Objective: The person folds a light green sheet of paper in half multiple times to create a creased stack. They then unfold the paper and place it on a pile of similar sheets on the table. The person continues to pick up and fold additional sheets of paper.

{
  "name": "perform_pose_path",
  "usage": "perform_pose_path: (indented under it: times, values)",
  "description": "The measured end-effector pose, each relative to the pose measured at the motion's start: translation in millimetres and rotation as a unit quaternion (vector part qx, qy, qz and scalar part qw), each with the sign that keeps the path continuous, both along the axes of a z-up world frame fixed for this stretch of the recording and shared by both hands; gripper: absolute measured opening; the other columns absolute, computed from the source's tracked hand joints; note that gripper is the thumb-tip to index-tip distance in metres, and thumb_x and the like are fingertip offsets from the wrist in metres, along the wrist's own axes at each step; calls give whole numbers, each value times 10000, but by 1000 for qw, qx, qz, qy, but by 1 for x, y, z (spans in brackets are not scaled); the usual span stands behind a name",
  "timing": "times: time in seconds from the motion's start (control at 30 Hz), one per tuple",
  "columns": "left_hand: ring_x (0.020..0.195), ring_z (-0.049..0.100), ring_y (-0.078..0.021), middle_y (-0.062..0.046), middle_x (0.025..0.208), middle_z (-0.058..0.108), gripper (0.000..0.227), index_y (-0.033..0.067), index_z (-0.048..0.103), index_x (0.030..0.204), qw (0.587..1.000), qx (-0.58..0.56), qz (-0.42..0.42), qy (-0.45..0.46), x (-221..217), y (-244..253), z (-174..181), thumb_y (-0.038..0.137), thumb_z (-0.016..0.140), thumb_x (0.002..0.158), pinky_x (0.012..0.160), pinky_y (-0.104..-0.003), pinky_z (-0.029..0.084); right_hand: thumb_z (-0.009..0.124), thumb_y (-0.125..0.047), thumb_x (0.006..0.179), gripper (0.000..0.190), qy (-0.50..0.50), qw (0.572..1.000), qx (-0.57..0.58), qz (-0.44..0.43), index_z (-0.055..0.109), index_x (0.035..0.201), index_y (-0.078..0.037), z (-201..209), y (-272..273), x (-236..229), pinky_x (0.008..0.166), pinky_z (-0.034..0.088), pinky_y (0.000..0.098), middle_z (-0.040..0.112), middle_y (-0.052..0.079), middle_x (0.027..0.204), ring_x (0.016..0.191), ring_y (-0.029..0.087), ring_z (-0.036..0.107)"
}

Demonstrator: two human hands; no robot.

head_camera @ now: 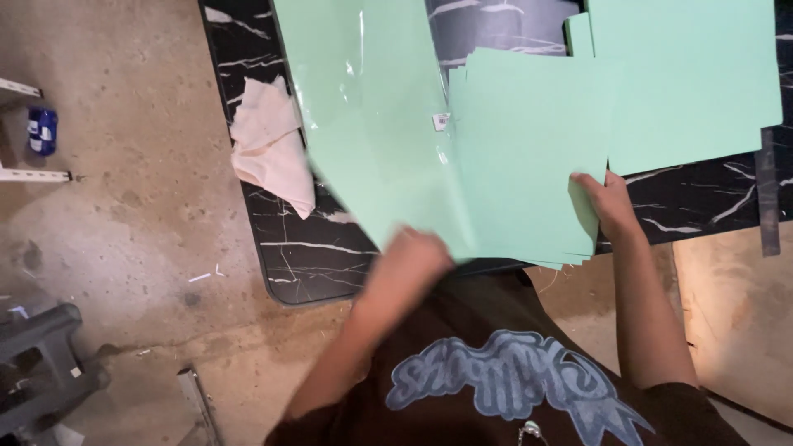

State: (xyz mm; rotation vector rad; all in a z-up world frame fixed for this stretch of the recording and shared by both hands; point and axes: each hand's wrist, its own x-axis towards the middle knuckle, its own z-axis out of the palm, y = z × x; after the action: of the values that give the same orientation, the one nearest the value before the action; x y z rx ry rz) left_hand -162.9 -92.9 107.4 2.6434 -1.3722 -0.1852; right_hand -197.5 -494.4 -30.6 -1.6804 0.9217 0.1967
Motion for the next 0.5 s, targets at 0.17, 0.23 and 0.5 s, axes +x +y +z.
perform_pose_path:
  times: [0.17, 0.23, 0.5]
  values:
    - [958, 675, -230, -50, 931, 679, 98, 107, 667, 958, 937, -232, -102, 239, -38, -38, 129, 197, 635, 937, 895, -412, 464, 715, -261, 973, 289, -62, 997, 26, 36, 683, 1064, 12, -24, -18, -11, 637, 513, 312, 692, 37, 879, 717, 127, 625]
    - [960, 673, -237, -60, 952, 681, 126, 102, 668, 1016, 922, -251, -148, 257, -22, -43, 168, 210, 616, 977, 914, -407, 478, 714, -249, 965, 287, -73, 996, 29, 45, 677, 1081, 11, -30, -22, -12, 671, 521, 328, 688, 58, 917, 760, 146, 627]
    - [879, 765, -189, -50, 1041, 770, 177, 154, 704, 1099, 933, -156, -30, 321, 113, -118, 94, 226, 591, 983, 813, -345, 611, 711, -167, 906, 352, -150, 982, 40, 104, 637, 1204, 5, -46, -24, -14, 913, 582, 438, 658, 207, 1181, 1058, 279, 643]
